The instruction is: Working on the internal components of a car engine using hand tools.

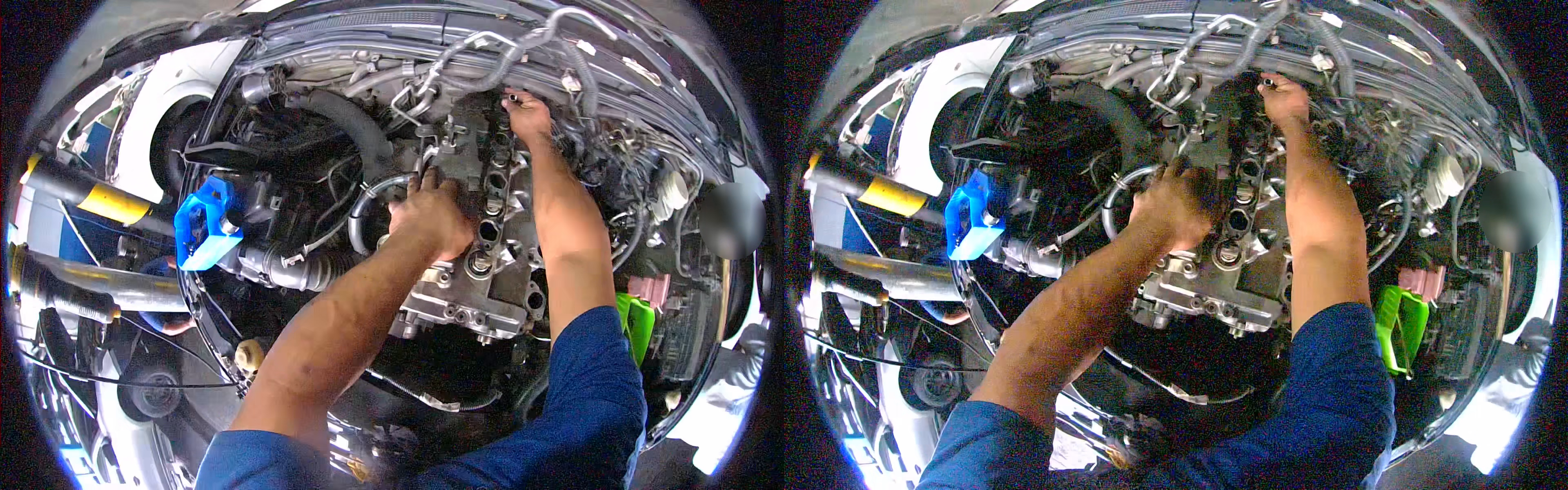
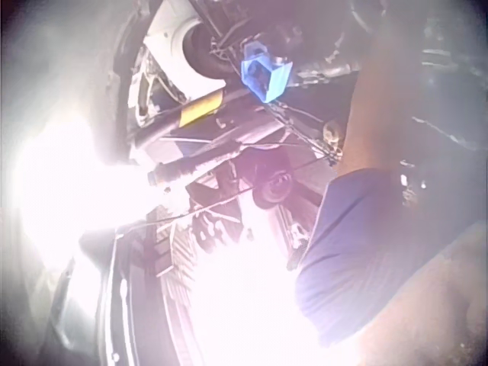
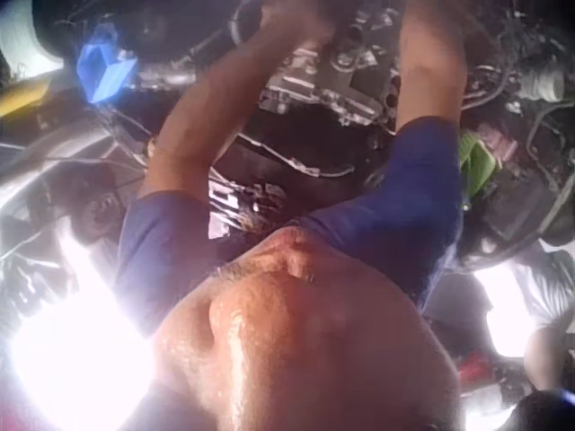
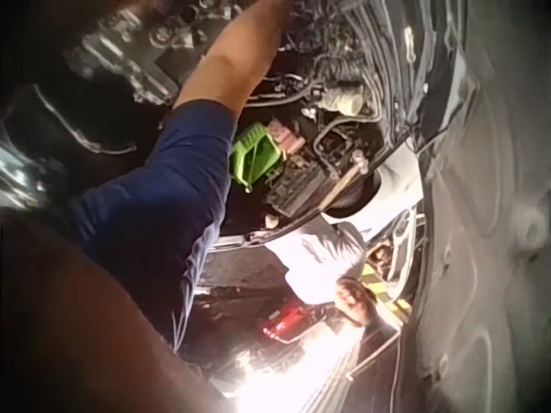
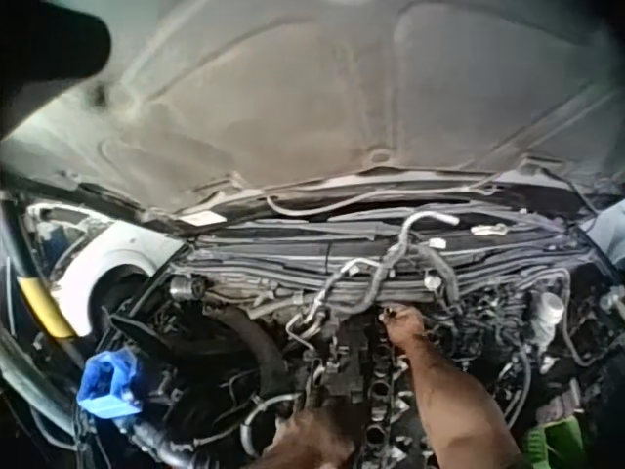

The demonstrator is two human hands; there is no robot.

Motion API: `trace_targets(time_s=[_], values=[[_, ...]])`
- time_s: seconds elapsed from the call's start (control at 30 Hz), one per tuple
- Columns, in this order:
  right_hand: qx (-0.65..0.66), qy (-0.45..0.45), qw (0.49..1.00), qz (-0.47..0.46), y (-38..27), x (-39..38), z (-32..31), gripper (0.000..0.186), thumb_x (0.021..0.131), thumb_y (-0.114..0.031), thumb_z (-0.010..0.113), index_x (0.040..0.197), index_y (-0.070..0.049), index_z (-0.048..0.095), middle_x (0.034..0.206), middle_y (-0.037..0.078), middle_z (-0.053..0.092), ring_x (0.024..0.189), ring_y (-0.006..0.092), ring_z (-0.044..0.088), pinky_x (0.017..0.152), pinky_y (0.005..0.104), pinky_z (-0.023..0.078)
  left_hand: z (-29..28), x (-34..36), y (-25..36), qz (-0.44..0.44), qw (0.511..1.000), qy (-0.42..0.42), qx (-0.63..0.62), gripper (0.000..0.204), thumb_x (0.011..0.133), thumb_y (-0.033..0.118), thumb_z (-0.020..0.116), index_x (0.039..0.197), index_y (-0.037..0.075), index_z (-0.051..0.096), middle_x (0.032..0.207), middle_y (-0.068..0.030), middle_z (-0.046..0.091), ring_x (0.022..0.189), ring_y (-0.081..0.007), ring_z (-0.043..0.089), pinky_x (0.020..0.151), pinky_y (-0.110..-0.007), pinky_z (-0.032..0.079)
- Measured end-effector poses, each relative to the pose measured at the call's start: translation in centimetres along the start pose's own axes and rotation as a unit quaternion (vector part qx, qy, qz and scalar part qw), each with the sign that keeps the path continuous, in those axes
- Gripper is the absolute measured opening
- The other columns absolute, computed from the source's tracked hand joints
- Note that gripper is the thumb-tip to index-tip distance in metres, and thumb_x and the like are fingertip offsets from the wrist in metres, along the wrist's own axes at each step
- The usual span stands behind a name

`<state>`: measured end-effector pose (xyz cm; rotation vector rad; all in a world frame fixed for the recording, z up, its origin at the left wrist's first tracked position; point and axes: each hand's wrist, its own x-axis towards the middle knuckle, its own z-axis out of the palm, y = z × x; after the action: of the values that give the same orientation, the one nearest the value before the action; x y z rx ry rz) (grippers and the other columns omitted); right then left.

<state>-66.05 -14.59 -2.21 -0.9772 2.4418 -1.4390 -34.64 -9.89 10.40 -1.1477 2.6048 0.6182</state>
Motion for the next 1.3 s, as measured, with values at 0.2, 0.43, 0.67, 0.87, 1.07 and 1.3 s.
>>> trace_targets(time_s=[0.2, 0.43, 0.67, 0.87, 1.07, 1.3], values=[[-0.038, -0.007, 0.998, -0.056, 1.5, 2.3, 2.8, 0.045, 0.086, -0.033, 0.078, 0.120, -0.006, 0.069, 0.119, 0.009, 0.072, 0.108, 0.0180, 0.067, 0.097, 0.0303, 0.048, 0.6, -0.1, -0.6, 0.010, 0.999, 0.040, -0.022, 0.067, 0.087, 0.046, 0.063, 0.141, 0.008, 0.050, 0.158, -0.0172, 0.030, 0.147, -0.0388, 0.029, 0.112, -0.063, 0.032], [0.121, 0.040, 0.988, -0.093, 3.4, 3.0, 3.5, 0.040, 0.088, -0.026, 0.077, 0.120, -0.004, 0.069, 0.111, 0.008, 0.073, 0.098, 0.0121, 0.066, 0.091, 0.0242, 0.048, 0.5, 0.0, -0.9, 0.014, 0.999, 0.034, -0.022, 0.067, 0.090, 0.045, 0.061, 0.142, 0.005, 0.048, 0.157, -0.0197, 0.031, 0.147, -0.0402, 0.028, 0.112, -0.063, 0.032], [0.094, 0.100, 0.980, -0.143, 4.8, 3.3, 3.3, 0.026, 0.090, -0.027, 0.074, 0.106, -0.006, 0.072, 0.097, 0.005, 0.075, 0.085, 0.0179, 0.068, 0.086, 0.0282, 0.051, 0.6, 0.1, -0.9, 0.019, 0.999, 0.031, -0.033, 0.068, 0.090, 0.046, 0.060, 0.143, 0.004, 0.046, 0.157, -0.0200, 0.032, 0.147, -0.0400, 0.028, 0.113, -0.062, 0.032], [0.090, 0.120, 0.966, -0.210, 6.2, 3.7, 4.1, 0.031, 0.090, -0.031, 0.073, 0.108, -0.006, 0.073, 0.102, 0.008, 0.074, 0.090, 0.0185, 0.069, 0.089, 0.0292, 0.051, 0.7, 0.2, -0.9, 0.020, 0.998, 0.047, -0.033, 0.066, 0.090, 0.044, 0.060, 0.142, 0.005, 0.047, 0.156, -0.0202, 0.032, 0.147, -0.0399, 0.029, 0.113, -0.062, 0.032], [0.085, 0.033, 0.989, -0.114, 4.6, 4.1, 4.1, 0.040, 0.090, -0.038, 0.070, 0.119, -0.011, 0.070, 0.120, 0.009, 0.070, 0.108, 0.0229, 0.066, 0.099, 0.0329, 0.047, 1.0, 0.5, -1.0, 0.025, 0.998, 0.040, -0.033, 0.065, 0.090, 0.043, 0.060, 0.142, 0.006, 0.048, 0.155, -0.0212, 0.034, 0.146, -0.0398, 0.030, 0.113, -0.061, 0.033], [-0.400, -0.082, 0.909, -0.077, 2.2, 6.4, 3.8, 0.066, 0.099, -0.059, 0.042, 0.138, -0.008, 0.056, 0.147, 0.009, 0.052, 0.135, 0.0263, 0.048, 0.117, 0.0327, 0.029, 1.0, 0.5, -1.0, 0.022, 0.999, 0.045, -0.015, 0.066, 0.087, 0.042, 0.064, 0.140, 0.006, 0.050, 0.154, -0.0217, 0.034, 0.146, -0.0401, 0.030, 0.113, -0.058, 0.034]])
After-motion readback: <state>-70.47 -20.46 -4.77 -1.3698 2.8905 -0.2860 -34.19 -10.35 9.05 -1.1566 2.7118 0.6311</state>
